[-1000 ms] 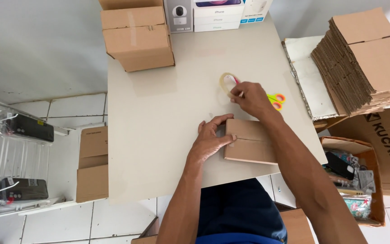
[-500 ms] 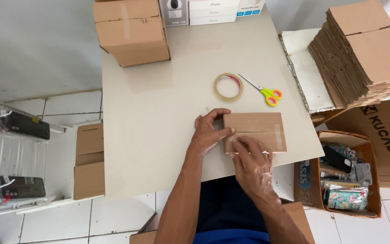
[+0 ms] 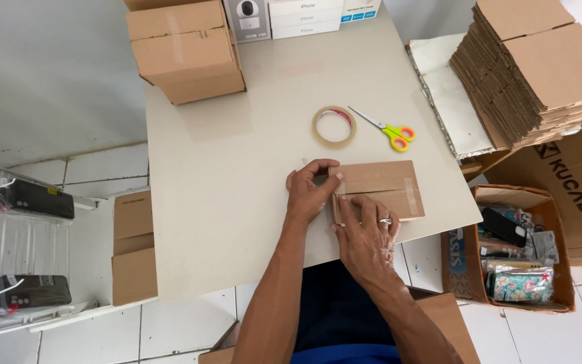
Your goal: The person assembles a small cardboard box, folds the flaps, and seals it with clear packing tape using scissors to cut the tape. The sealed box is then placed on a stack of other boxes on the table.
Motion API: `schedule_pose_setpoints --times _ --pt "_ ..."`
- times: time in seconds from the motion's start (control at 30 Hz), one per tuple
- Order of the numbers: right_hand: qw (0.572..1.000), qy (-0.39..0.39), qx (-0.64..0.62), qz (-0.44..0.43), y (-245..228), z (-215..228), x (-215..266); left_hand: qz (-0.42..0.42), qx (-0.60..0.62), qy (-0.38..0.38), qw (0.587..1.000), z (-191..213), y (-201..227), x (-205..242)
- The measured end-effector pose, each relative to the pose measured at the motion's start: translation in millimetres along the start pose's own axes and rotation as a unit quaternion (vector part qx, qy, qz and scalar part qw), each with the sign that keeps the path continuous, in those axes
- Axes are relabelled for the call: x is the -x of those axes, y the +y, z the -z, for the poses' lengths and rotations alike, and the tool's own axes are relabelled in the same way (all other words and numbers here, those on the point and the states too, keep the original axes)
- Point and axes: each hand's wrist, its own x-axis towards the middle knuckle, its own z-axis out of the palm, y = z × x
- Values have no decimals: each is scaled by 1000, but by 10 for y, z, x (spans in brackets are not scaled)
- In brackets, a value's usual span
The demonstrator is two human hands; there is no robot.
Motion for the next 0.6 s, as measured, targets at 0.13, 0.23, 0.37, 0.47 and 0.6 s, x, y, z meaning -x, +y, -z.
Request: schedule_pose_setpoints --times 0.13,0.23,0.37,0.47,0.6 --pt "1000 -4 -3 -5 15 -43 31 -12 5 49 999 -58 24 23" --pt "1000 14 -6 3 19 -53 35 -15 4 55 998 -55 61 77" --pt "999 39 3 17 31 -99 51 -22 8 54 998 -57 -18 10" --pt "997 74 -9 19 38 -132 82 -41 -6 -5 999 27 -45 25" --pt "990 127 -46 33 25 -135 104 -37 -28 -53 998 107 48 88"
